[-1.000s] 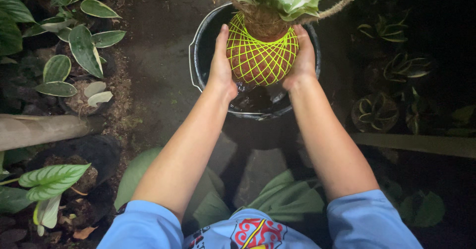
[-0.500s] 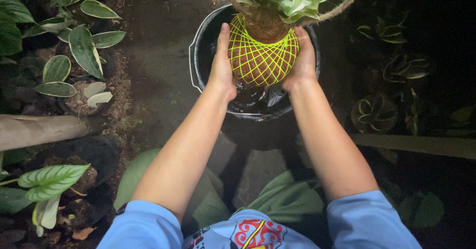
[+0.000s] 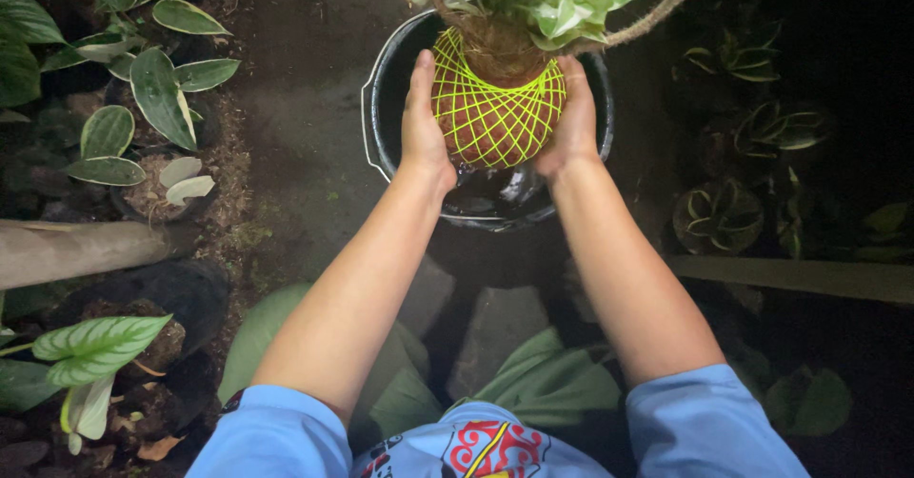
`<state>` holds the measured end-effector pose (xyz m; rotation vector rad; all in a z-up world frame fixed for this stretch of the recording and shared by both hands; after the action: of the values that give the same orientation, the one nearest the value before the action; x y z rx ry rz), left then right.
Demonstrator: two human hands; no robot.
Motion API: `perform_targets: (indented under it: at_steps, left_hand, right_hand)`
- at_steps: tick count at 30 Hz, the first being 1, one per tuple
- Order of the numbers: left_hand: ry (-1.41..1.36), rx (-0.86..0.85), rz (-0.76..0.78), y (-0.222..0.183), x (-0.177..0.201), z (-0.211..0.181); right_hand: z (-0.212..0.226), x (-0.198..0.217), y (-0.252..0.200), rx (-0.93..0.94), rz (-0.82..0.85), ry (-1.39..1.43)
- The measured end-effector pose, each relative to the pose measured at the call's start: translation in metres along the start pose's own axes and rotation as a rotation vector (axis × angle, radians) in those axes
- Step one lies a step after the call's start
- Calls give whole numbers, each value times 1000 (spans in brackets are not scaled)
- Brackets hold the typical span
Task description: The person repeatedly picks up a potted plant with a yellow mesh net, dips it into a bucket of water, and pours additional water over it using a plastic cup. After watering, the person places the plant back on a display shelf among other similar plants.
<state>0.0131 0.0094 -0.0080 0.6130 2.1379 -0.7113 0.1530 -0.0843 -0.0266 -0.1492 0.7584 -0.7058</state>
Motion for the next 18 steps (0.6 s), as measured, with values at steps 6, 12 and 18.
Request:
perform_targets:
  at_steps: [6,12,18]
  left_hand:
    - [0,-20,-13,4,4,4]
    - [-60,-28,33,5,4,6]
    - [18,-10,41,2,2,3]
  right_hand:
    - [-1,-1,0,84,-1,-16]
    - [1,-6,-7,64,-12,-9]
    - [2,-6,-8,69,-56,-51]
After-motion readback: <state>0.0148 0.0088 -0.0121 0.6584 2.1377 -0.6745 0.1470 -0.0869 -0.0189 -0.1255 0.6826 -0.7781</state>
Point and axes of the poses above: each hand's wrist, its own y-axis towards the middle knuckle, its own x-axis out of the back of the hand, z = x × y, the point moved 2 cm from there along y, towards the middle knuckle, and after that the axes turned 11 degrees about -y, right-handed, at the moved point
